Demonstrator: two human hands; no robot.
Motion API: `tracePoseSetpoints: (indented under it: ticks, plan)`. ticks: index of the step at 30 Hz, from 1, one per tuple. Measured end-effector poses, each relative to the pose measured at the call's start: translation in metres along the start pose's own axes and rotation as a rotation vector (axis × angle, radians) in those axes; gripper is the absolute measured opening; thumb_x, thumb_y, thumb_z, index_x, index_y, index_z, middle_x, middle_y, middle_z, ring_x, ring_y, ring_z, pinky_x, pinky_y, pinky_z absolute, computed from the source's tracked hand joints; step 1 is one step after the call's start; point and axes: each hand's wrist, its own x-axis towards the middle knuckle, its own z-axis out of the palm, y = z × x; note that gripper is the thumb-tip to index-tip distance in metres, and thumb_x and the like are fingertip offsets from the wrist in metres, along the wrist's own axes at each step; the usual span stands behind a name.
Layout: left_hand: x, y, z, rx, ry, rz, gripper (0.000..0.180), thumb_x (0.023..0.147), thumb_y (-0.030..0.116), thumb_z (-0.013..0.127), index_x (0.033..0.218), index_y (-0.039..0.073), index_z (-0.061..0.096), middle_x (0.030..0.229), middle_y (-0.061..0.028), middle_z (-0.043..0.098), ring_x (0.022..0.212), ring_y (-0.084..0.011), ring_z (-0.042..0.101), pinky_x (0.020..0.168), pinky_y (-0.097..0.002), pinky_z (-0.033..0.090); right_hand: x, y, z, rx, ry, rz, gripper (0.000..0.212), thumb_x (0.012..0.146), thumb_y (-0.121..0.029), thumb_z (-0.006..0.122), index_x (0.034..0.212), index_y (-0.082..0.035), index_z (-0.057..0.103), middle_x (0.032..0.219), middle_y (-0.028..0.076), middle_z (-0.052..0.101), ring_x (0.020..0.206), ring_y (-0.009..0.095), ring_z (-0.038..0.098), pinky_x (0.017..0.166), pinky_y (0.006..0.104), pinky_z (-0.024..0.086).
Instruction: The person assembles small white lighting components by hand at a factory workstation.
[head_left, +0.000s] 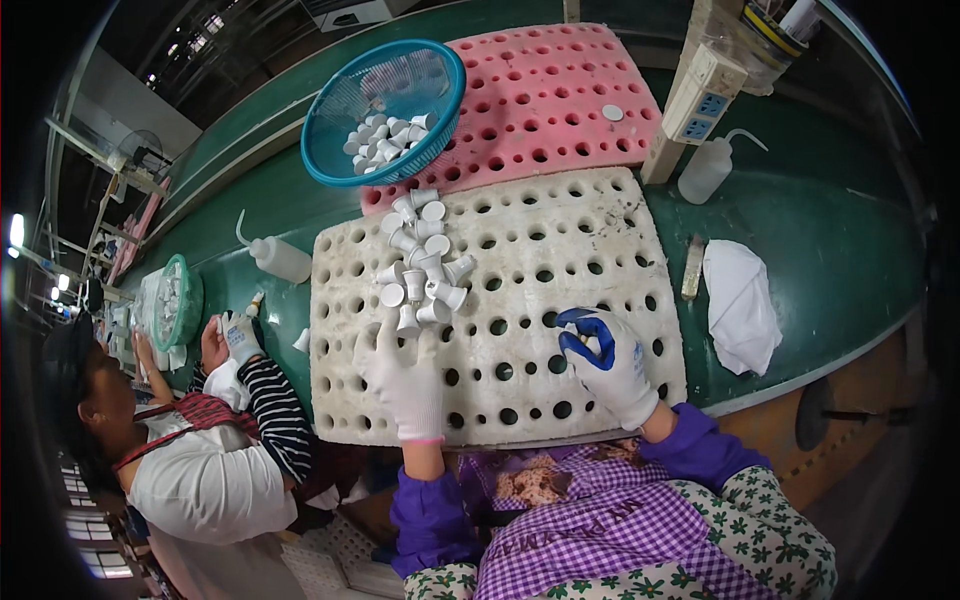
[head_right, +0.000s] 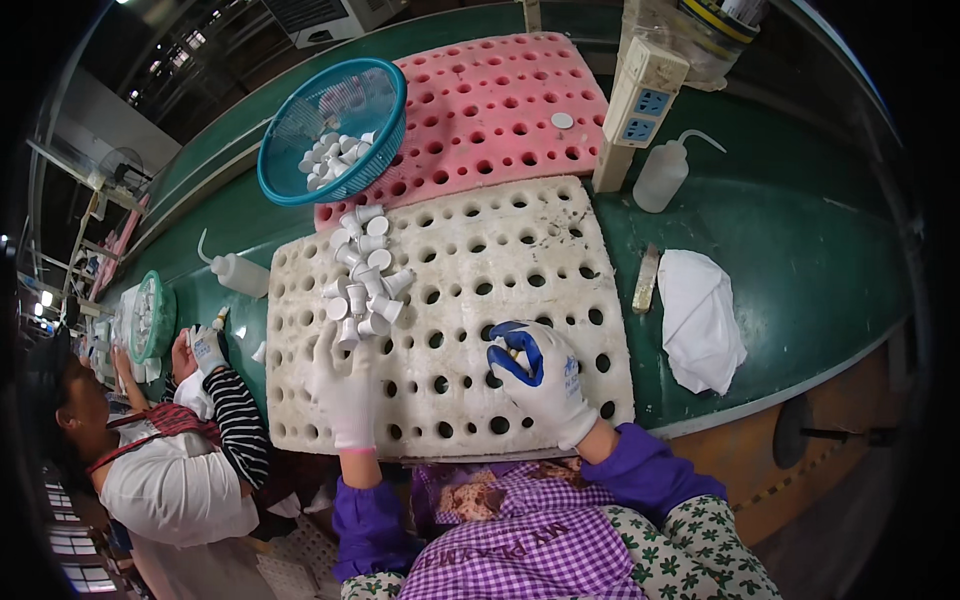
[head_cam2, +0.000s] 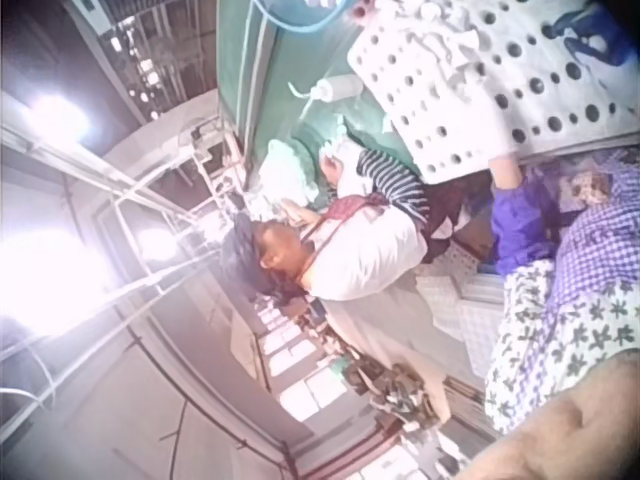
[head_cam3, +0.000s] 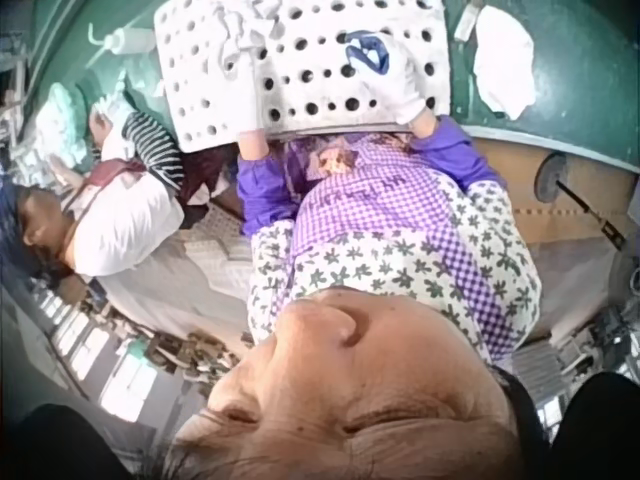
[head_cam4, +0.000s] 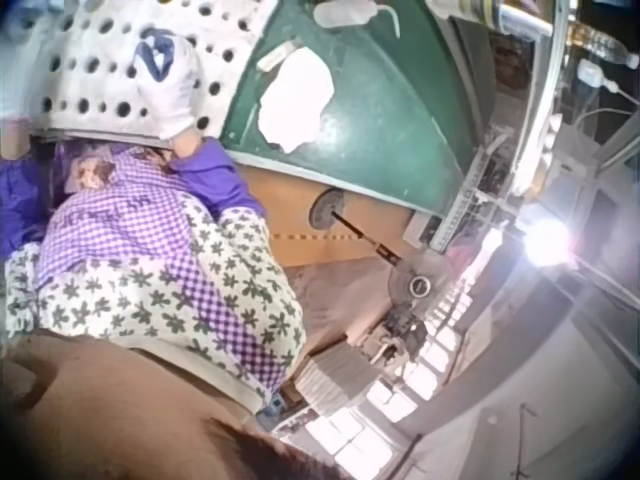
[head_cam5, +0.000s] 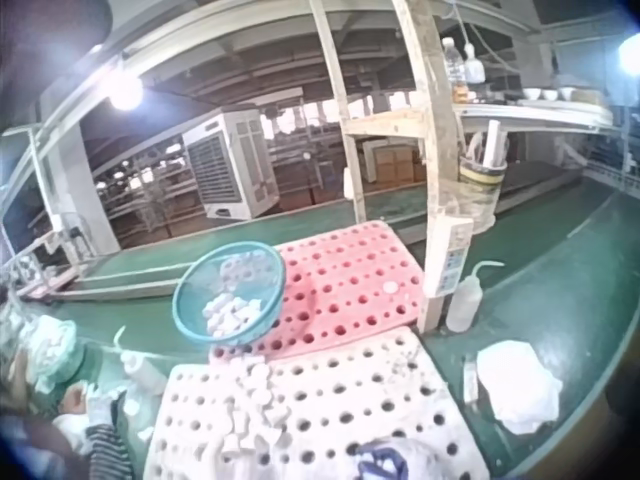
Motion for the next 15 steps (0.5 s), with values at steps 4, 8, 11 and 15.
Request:
tracePoseSetpoints:
  ticks: [4, 8, 11, 15]
  plan:
    - [0.003, -0.037, 0.004, 0.228, -0.222, 0.038, 0.029, 0.077, 0.011, 0.067, 0.105, 0.006, 0.062, 0.095, -0.01, 0.062, 0.092, -0.0265, 0.055, 0.079, -0.0378, 0.043, 0.001, -0.002, 0.004, 0.018, -0.046, 0.009, 0.018, 0.075, -0.008, 0.069, 0.09, -0.001, 0.062, 0.085, 0.011, 0.064, 0.074, 0.027, 0.06, 0.069, 0.037, 0.046]
    - [0.006, -0.044, 0.007, 0.188, -0.214, -0.004, 0.028, 0.079, 0.009, 0.066, 0.105, 0.003, 0.06, 0.092, -0.0083, 0.063, 0.077, -0.0215, 0.059, 0.07, -0.0342, 0.046, -0.001, -0.001, 0.002, -0.006, -0.045, -0.01, 0.019, 0.076, -0.007, 0.068, 0.094, -0.002, 0.063, 0.089, 0.012, 0.065, 0.078, 0.026, 0.061, 0.071, 0.0348, 0.047]
    - [-0.015, -0.022, -0.003, -0.208, -0.074, -0.221, 0.029, 0.082, 0.005, 0.062, 0.109, -0.001, 0.055, 0.094, -0.0077, 0.062, 0.077, -0.0149, 0.06, 0.069, -0.0291, 0.048, -0.001, 0.009, 0.0, 0.096, -0.046, 0.054, 0.02, 0.078, -0.006, 0.067, 0.097, -0.002, 0.063, 0.092, 0.011, 0.066, 0.082, 0.023, 0.062, 0.074, 0.0314, 0.048]
    - [-0.04, 0.019, -0.019, -0.802, -0.287, -0.509, 0.042, 0.077, -0.001, 0.065, 0.115, -0.003, 0.048, 0.108, -0.0116, 0.056, 0.095, -0.0187, 0.059, 0.085, -0.0306, 0.049, 0.0, -0.005, -0.004, 0.393, -0.128, 0.188, 0.016, 0.087, -0.003, 0.058, 0.102, 0.002, 0.06, 0.103, 0.008, 0.065, 0.086, 0.011, 0.061, 0.077, 0.0231, 0.048]
